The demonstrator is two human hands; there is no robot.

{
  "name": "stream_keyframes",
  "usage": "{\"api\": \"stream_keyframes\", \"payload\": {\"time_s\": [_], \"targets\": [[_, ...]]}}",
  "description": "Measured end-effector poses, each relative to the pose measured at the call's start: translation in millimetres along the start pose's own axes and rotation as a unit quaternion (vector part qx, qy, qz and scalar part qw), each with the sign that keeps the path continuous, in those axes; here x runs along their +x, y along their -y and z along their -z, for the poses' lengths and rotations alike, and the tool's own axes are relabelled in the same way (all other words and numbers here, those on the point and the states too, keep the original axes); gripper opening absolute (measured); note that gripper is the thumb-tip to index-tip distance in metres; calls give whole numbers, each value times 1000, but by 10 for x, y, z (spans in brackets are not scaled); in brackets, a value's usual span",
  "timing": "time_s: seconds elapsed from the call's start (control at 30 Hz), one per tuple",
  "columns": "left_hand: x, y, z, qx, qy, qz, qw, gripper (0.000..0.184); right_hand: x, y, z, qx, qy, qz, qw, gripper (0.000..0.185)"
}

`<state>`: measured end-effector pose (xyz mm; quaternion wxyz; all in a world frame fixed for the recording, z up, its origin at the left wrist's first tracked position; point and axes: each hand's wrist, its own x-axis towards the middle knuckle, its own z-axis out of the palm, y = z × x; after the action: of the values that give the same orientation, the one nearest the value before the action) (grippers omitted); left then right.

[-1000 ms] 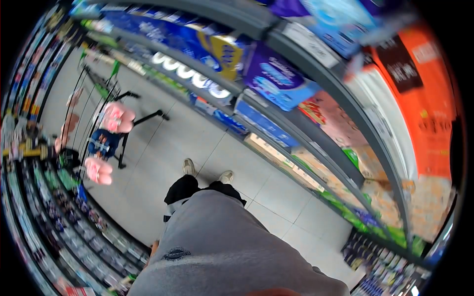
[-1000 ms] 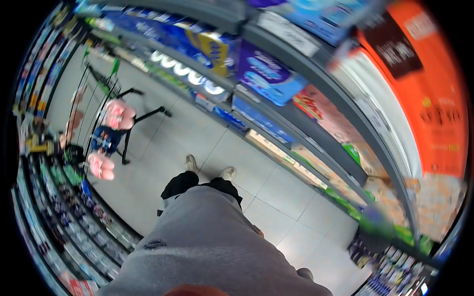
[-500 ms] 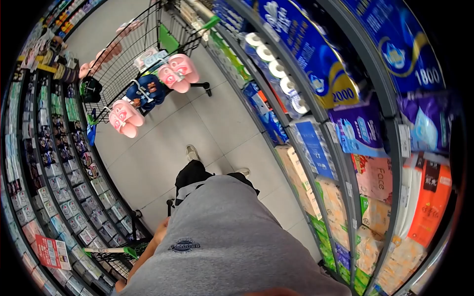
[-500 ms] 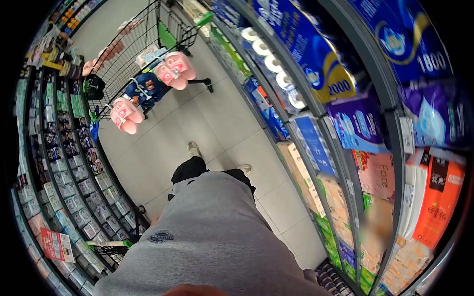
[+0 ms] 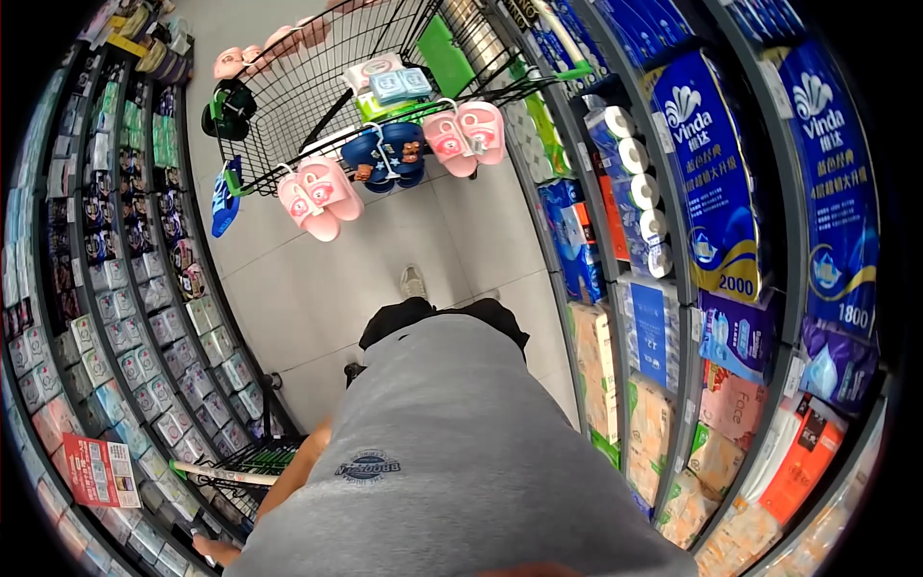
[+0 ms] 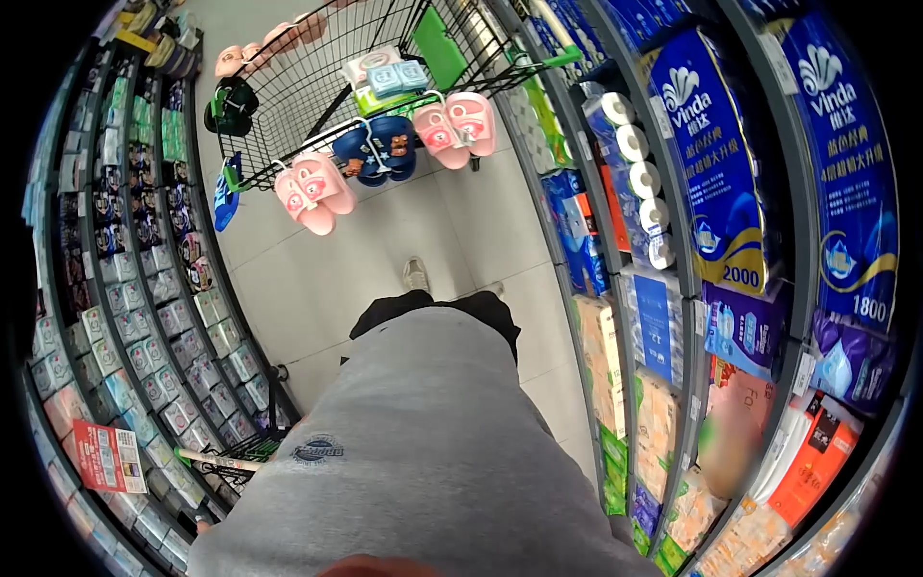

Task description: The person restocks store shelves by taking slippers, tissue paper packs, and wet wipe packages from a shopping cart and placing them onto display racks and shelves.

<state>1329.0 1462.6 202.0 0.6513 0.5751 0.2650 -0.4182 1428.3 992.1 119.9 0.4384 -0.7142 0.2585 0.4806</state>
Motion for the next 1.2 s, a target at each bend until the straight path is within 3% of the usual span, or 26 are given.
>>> {"api": "stream_keyframes", "payload": {"time_s": [0.23, 0.33, 0.4, 0.47, 0.5, 0.53, 0.57, 0.6, 0.67, 0.7, 0.77, 0.8, 0.9, 0.97, 1.03, 1.07, 1.13, 1.17, 1.2], "targets": [[290, -235, 555, 31, 60, 0, 998, 33, -123, 419, -50, 54, 145, -64, 986, 23], [776, 14, 1287, 238, 20, 85, 967, 30, 15, 977, 83, 57, 185, -28, 981, 24], [1046, -69, 1767, 371, -173, 21, 912, 35, 297, 1450, 240, 16, 131, 62, 989, 21], [1418, -68, 2387, 350, -326, -84, 874, 39, 958, 1611, 483, 44, 16, 101, 994, 16], [1628, -73, 2690, 309, -409, -155, 844, 40, 1210, 1831, 570, -131, -84, 192, 969, 19], [1751, -276, 2884, 306, -474, -122, 817, 45, 1554, 2011, 685, -147, -146, 299, 931, 25], [1825, -503, 3022, 301, -535, -89, 784, 50, 1696, 2385, 721, -117, -180, 329, 920, 26], [1848, -749, 3033, 302, -536, -91, 783, 50, 1821, 2795, 738, -95, -217, 321, 917, 29], [1860, -1207, 2872, 414, -607, -101, 671, 65, 2084, 3571, 766, -25, -235, 326, 915, 51], [1903, -1298, 2866, 413, -610, -100, 668, 65, 2390, 3866, 836, -19, -279, 358, 891, 58], [2028, -1450, 2902, 437, -537, -115, 712, 72, 2697, 4518, 960, -32, -362, 389, 847, 68], [2087, -1472, 2913, 434, -544, -112, 709, 72, 2682, 4874, 984, -53, -399, 387, 830, 72], [2253, -1466, 2742, 400, -512, -50, 759, 76, 2734, 5640, 967, -109, -539, 398, 734, 66], [2339, -1463, 2686, 405, -510, -17, 758, 77, 2816, 6104, 1113, -195, -470, 344, 789, 57], [2517, -1361, 2732, 203, -538, -201, 793, 80, 2812, 6281, 1122, -258, -447, 277, 811, 58], [2541, -1503, 2705, 205, -537, -198, 794, 80, 2706, 6377, 1099, -295, -437, 231, 818, 59], [2632, -1744, 2686, -51, -533, -160, 829, 83, 2809, 6398, 1212, -298, -395, 248, 833, 63], [2766, -1780, 2738, -184, -519, -180, 815, 86, 2812, 6409, 1240, -299, -394, 244, 834, 63], [2831, -1863, 2852, -221, -511, -123, 821, 89, 2785, 6391, 1292, -245, -335, 259, 872, 64]]}}
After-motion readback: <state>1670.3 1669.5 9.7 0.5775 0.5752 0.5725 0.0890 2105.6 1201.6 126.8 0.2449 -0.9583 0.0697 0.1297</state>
